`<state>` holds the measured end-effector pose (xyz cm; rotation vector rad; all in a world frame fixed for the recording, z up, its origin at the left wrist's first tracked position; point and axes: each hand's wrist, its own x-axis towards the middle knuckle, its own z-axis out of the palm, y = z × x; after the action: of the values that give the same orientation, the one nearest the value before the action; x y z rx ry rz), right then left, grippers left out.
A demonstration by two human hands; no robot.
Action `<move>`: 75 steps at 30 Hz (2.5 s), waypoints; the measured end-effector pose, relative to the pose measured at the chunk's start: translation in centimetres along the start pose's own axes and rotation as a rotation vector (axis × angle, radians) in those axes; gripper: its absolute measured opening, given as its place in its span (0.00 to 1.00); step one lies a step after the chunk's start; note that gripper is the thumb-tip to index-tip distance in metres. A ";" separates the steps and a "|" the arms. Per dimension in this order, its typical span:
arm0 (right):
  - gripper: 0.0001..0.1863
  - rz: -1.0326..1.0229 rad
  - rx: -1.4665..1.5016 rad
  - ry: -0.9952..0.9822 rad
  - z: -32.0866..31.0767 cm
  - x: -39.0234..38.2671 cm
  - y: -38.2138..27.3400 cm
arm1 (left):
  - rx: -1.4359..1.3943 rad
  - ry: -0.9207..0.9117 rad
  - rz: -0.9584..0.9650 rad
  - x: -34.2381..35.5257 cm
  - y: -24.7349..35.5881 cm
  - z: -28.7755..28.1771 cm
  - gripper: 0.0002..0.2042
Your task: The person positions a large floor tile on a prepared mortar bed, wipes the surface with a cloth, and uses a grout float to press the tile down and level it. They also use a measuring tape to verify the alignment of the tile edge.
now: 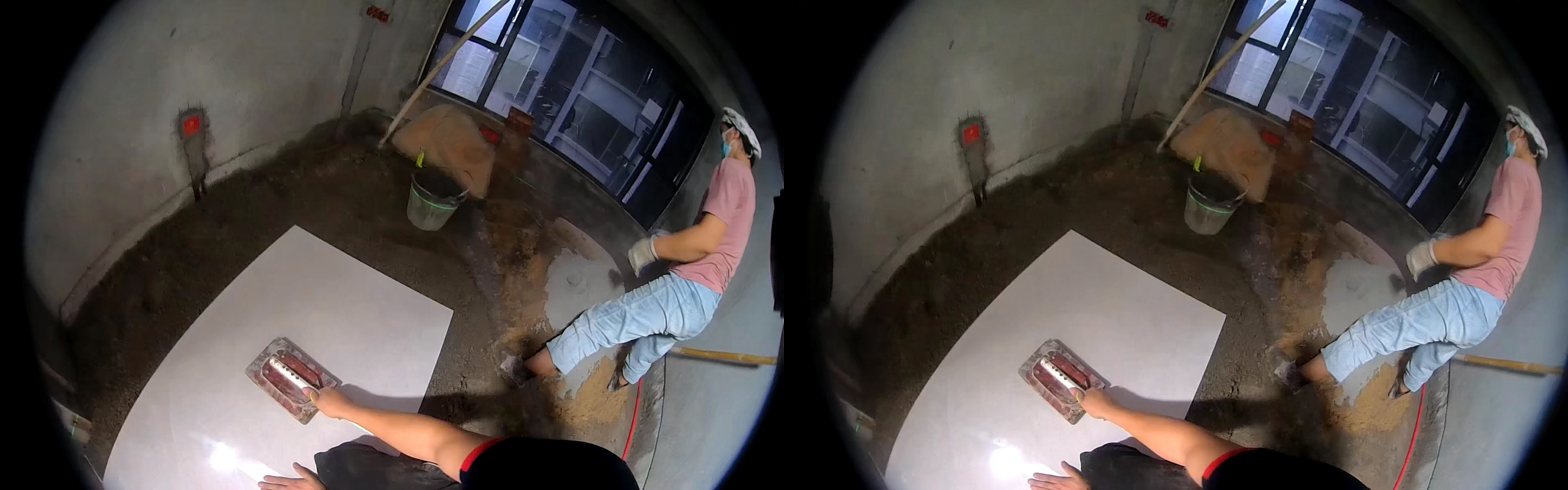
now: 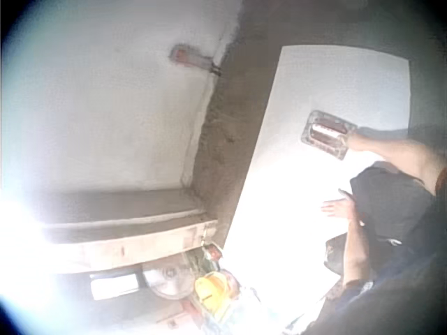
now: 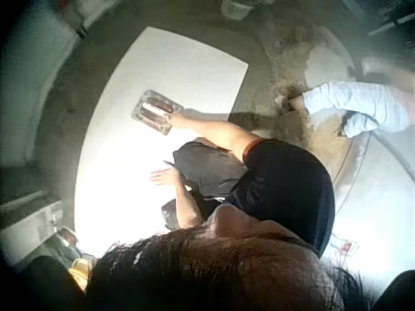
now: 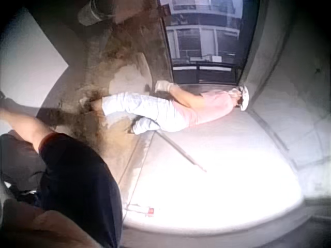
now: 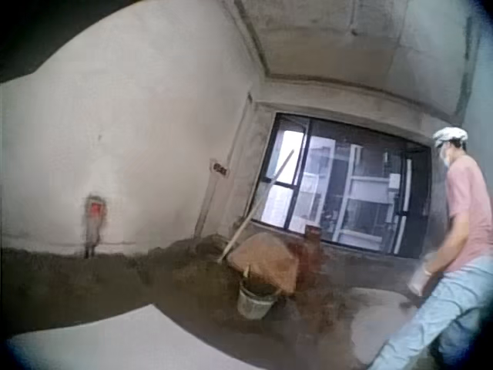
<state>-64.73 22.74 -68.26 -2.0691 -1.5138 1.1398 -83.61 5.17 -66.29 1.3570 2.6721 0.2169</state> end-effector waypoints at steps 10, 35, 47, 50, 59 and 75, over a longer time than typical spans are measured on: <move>0.41 0.101 0.231 -0.203 -8.7 -4.3 -7.5 | 0.077 0.196 -0.004 5.5 0.9 0.8 0.47; 0.32 0.005 0.329 0.483 -32.5 -10.2 1.5 | 0.263 -0.101 -0.120 4.5 2.4 0.5 0.47; 0.49 0.479 0.130 0.035 -20.0 1.1 10.6 | 0.419 0.144 -0.434 10.4 9.3 6.0 0.40; 0.45 0.545 0.052 0.053 -21.8 1.8 9.2 | 0.437 0.050 -0.569 10.8 9.3 6.7 0.38; 0.34 0.022 0.426 0.222 -42.2 0.7 -5.4 | 0.254 -0.047 -0.574 8.9 10.3 5.6 0.39; 0.34 0.177 0.340 -0.071 -31.6 18.5 -8.8 | 0.190 -0.153 -0.418 11.2 10.7 4.5 0.40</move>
<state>-44.26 48.58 -50.18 -1.9721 -1.0883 1.4368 -80.87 20.72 -69.29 0.7823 2.8166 -0.1819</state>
